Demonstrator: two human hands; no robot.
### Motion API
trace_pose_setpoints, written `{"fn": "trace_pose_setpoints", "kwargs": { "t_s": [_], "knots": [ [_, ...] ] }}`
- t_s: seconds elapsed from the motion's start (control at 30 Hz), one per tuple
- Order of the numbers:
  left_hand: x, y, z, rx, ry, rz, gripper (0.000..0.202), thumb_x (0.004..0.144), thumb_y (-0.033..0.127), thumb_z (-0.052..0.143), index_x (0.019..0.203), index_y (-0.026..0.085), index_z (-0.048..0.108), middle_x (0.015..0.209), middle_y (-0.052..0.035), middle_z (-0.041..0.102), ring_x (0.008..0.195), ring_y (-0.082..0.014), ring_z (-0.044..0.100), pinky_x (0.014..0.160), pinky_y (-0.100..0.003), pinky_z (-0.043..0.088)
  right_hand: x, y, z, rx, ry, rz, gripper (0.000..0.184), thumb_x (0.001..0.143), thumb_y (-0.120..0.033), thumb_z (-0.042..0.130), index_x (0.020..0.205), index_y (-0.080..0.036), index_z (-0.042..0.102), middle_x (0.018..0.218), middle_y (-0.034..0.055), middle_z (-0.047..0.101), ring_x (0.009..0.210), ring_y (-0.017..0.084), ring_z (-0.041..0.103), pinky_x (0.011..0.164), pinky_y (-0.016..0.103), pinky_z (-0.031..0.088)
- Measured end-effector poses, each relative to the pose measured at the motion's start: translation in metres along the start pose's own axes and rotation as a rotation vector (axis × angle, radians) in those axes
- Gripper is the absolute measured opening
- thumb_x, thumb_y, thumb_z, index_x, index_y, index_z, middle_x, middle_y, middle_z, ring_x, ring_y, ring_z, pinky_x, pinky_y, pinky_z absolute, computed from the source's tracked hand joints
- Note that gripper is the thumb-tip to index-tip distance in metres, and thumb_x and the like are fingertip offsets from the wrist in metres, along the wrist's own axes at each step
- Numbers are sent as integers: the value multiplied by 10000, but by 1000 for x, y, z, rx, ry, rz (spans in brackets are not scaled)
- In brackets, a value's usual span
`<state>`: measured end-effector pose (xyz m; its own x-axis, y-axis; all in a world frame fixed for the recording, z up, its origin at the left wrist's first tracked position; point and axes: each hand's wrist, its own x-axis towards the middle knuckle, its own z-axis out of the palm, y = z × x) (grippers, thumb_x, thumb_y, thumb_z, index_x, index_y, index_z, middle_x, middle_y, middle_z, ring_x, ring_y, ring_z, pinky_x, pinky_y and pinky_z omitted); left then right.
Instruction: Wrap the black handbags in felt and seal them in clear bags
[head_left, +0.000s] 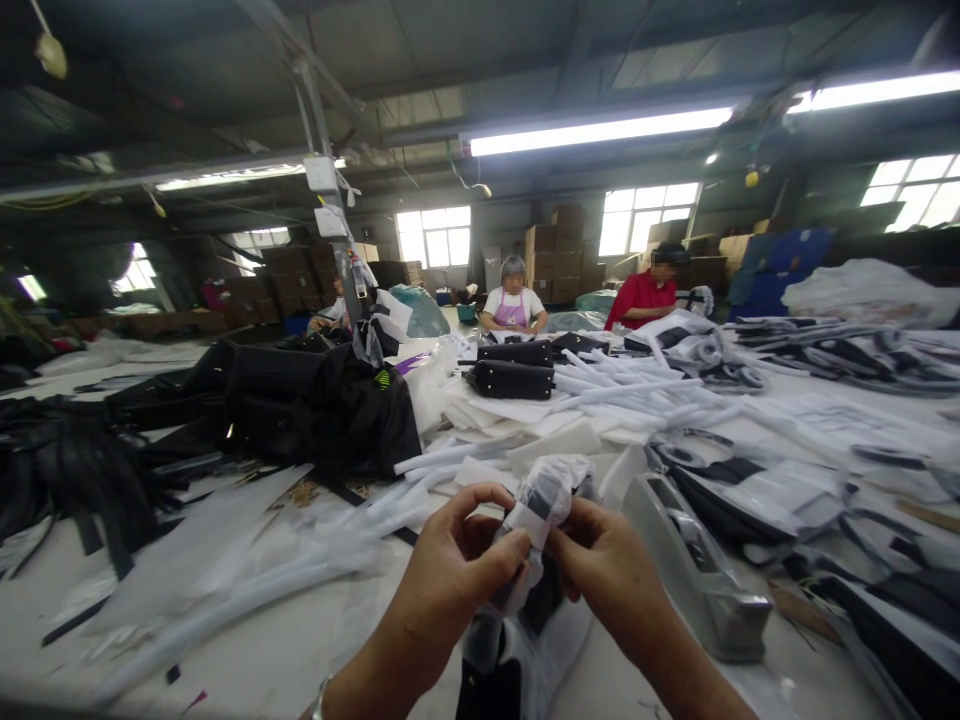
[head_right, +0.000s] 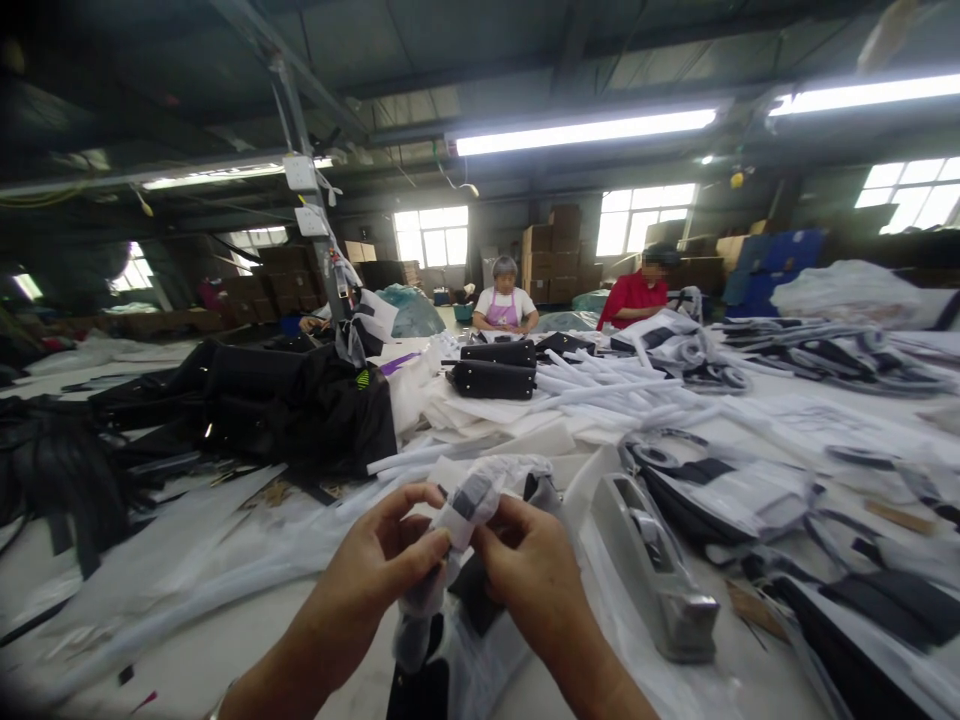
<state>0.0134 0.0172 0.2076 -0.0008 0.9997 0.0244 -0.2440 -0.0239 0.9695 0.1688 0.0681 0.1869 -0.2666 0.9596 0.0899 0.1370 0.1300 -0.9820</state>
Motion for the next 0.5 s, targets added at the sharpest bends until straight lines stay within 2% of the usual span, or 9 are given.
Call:
{"fn": "trace_pose_setpoints", "kwargs": {
  "t_s": [0.07, 0.13, 0.23, 0.3, 0.43, 0.5],
  "knots": [
    [0, -2, -1, 8, 14, 8, 415, 741, 437, 820, 977, 194, 580, 669, 31, 613, 552, -83, 506, 505, -163, 380, -7, 2, -2, 98, -34, -4, 333, 826, -486, 713, 864, -156, 735, 547, -15, 586, 474, 111, 504, 467, 222, 379],
    [1, -4, -2, 10, 24, 9, 423, 750, 452, 810, 991, 202, 569, 677, 35, 608, 562, -83, 501, 514, -164, 380, -15, 4, -1, 246, -30, 15, 396, 839, -521, 710, 980, -151, 700, 547, -17, 599, 493, 105, 518, 482, 201, 384],
    [2, -8, -1, 24, -8, -2, 434, 750, 476, 804, 989, 211, 556, 665, 44, 592, 542, -83, 492, 498, -165, 366, -24, 8, 5, 467, 2, 63, 554, 813, -595, 723, 1121, -161, 568, 499, -52, 573, 391, 73, 457, 390, 155, 292],
    [2, -11, 1, 57, -32, 26, 430, 753, 473, 802, 978, 212, 544, 668, 40, 595, 528, -82, 487, 485, -165, 356, -25, 7, 11, 564, -1, 74, 642, 769, -610, 762, 1165, -187, 486, 551, -57, 603, 337, 57, 438, 345, 138, 247],
    [2, -18, 5, 152, 16, 156, 381, 782, 444, 783, 939, 219, 518, 688, 38, 597, 570, -103, 534, 522, -181, 377, -23, -3, 19, 616, 0, 63, 705, 711, -558, 828, 1189, -216, 439, 778, -12, 687, 293, 10, 385, 301, 130, 201],
    [2, -21, 6, 187, 42, 180, 346, 799, 432, 764, 927, 228, 516, 692, 43, 595, 605, -120, 560, 547, -190, 397, -23, -7, 21, 617, 11, 66, 643, 743, -520, 812, 1180, -199, 468, 757, -19, 672, 316, -3, 341, 310, 128, 177]
  ]
}}
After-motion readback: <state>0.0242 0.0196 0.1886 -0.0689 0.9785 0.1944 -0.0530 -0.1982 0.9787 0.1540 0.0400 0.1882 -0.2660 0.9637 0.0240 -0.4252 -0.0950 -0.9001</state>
